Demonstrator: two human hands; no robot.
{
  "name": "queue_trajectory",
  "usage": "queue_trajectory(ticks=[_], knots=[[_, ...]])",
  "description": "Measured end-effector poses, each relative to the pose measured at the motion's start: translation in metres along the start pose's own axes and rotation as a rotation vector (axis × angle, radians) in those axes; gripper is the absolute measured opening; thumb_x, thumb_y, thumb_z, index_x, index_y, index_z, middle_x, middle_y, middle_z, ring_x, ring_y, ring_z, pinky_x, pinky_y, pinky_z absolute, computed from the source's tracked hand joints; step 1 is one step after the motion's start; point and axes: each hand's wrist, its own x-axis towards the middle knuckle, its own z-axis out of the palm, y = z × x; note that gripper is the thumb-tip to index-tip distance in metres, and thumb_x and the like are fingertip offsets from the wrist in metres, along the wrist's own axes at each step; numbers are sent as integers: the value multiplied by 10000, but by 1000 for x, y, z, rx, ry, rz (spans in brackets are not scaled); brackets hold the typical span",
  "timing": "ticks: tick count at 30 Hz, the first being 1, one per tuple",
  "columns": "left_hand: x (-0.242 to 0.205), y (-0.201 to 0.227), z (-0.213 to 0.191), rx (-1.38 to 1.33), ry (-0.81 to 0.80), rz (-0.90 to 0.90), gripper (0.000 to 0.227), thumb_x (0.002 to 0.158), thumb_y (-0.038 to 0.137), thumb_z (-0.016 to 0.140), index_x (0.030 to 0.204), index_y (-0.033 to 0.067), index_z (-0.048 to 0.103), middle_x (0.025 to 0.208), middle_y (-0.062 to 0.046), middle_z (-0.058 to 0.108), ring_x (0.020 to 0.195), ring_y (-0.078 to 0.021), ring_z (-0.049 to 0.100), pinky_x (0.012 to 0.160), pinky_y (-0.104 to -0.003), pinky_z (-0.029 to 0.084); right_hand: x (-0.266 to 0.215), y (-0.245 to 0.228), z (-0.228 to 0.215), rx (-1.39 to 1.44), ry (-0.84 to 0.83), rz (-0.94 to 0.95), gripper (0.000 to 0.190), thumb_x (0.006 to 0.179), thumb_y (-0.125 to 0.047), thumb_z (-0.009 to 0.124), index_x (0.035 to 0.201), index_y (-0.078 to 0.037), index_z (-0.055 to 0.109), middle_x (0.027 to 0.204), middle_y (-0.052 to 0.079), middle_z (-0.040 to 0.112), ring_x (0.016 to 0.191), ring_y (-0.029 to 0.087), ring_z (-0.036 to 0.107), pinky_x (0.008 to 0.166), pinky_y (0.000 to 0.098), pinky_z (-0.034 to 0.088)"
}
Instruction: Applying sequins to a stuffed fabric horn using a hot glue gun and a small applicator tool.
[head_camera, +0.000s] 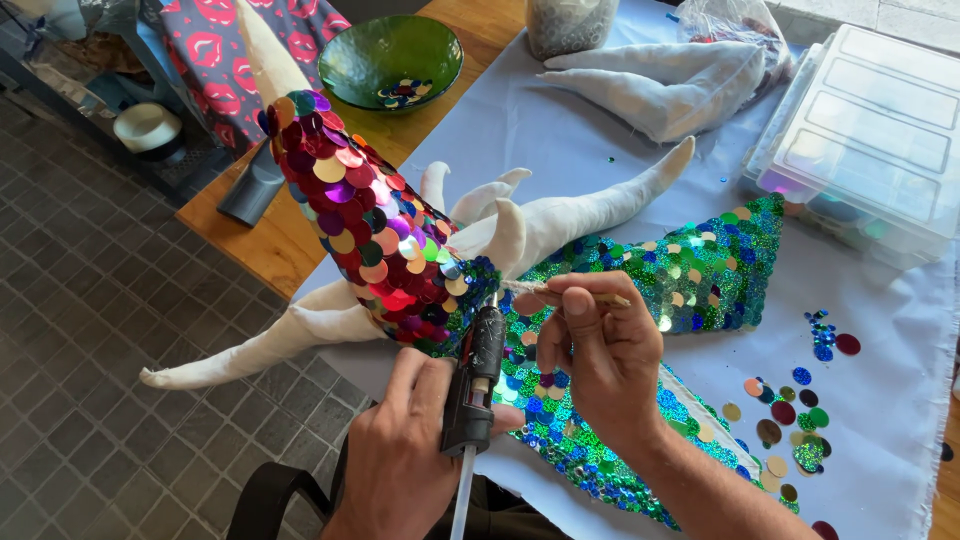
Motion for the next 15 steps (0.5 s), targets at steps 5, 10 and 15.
queue_trajectory(ticks=[5, 10, 15], knots=[[-1, -1, -1, 3, 15, 19, 605, 842, 747, 631, 942, 157, 542, 873, -37, 526, 585, -333, 660, 394, -441, 479, -2, -1, 0, -22, -17, -2, 156, 1109, -194, 471, 1150, -62, 541, 999, 189, 766, 474, 130, 586, 405, 225, 399], [-6, -3, 4, 19, 19, 21, 623, 844, 759, 635, 901, 153, 499, 849, -26, 478, 530, -310, 616, 376, -436, 458, 0, 1, 0, -39, -11, -14, 153, 1111, -185, 461, 1139, -58, 540, 1011, 202, 761, 473, 134, 595, 433, 232, 427], [-8, -3, -1, -61, 4, 39, 597, 841, 748, 608, 965, 167, 544, 902, -22, 521, 542, -300, 645, 399, -448, 474, -3, -4, -1, -27, 0, -41, 152, 1120, -174, 445, 1137, -52, 534, 984, 187, 756, 464, 129, 588, 412, 225, 372]])
